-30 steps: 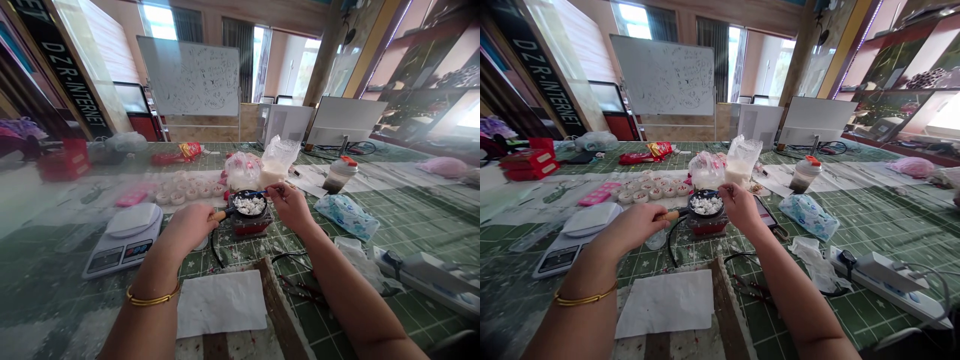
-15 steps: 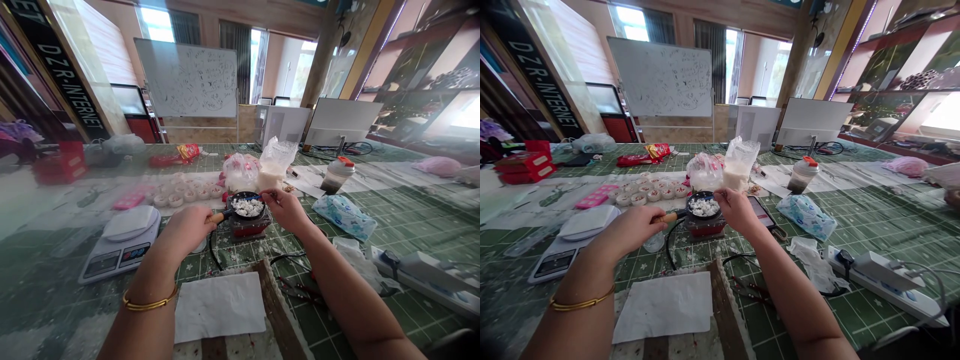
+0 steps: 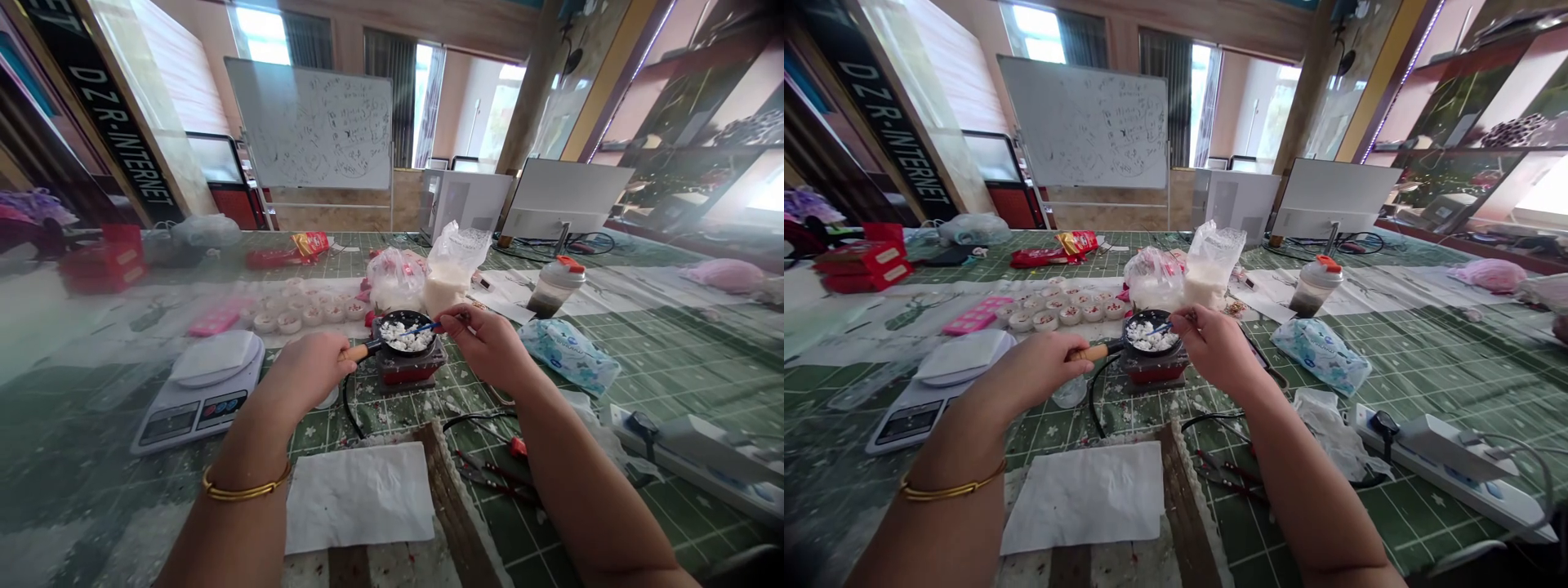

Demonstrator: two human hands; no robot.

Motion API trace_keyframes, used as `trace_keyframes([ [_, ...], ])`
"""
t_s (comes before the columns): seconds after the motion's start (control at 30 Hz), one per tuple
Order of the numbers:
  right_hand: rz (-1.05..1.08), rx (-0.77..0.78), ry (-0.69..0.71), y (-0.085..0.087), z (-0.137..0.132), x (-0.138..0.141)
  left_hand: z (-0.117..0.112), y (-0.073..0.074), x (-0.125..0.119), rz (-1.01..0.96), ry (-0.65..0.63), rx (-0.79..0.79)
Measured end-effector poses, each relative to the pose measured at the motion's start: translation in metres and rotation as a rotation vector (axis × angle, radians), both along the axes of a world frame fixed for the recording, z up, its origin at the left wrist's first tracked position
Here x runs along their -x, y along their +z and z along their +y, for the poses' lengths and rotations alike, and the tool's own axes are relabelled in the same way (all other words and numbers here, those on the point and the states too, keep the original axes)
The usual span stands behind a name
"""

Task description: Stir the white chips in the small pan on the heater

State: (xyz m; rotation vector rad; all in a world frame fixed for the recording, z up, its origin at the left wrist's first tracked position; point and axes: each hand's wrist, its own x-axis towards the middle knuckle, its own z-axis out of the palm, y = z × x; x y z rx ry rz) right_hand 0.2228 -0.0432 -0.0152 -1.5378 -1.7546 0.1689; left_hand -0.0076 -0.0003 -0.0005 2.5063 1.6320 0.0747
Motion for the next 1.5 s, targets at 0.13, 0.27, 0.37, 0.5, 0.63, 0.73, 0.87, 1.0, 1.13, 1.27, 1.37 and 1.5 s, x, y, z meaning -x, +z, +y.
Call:
trace_keyframes([
  [0.13,-0.04,0.026,-0.034,0.004,-0.002,-0.004,0.0,0.0,0.0,-0.013,-0.003,0.01],
  [0.27,-0.012,-0.044,-0.116,0.009,-0.007,-0.008,0.001,0.0,-0.001,-0.003,-0.008,0.007],
  [0.37,-0.064,-0.011,-0.066,0.01,-0.009,-0.008,0.001,-0.001,-0.001,-0.002,0.0,-0.001],
  [0.5,-0.055,-0.005,-0.1,0.008,-0.005,-0.009,0.0,-0.001,-0.001,-0.008,0.001,0.022],
  [0.63,-0.09,-0.047,-0.164,0.007,-0.003,-0.015,-0.001,0.0,-0.001,-0.002,0.007,0.022],
  [0.73,-0.18,0.011,-0.168,0.01,-0.006,-0.016,-0.001,0.0,-0.001,-0.006,0.009,0.017],
  [0.87,-0.135,0.032,-0.12,0.016,-0.014,-0.016,-0.001,0.0,-0.001,0.0,-0.007,0.013],
  [1.0,-0.129,0.026,-0.145,0.019,-0.017,-0.018,0.0,-0.001,-0.001,0.006,0.005,0.015],
  [1.13,-0.118,0.083,-0.07,0.018,-0.015,-0.014,0.001,-0.001,-0.001,0.012,0.027,0.02],
  [1.27,-0.021,0.059,-0.062,0.015,-0.014,-0.011,0.0,0.0,-0.001,0.004,0.02,0.024],
  [1.37,-0.015,0.055,-0.095,0.015,-0.014,-0.012,0.0,0.001,0.0,0.001,0.016,0.029],
  [1.5,-0.01,0.074,-0.016,0.014,-0.012,-0.009,0.0,0.001,0.0,-0.003,0.021,0.021],
])
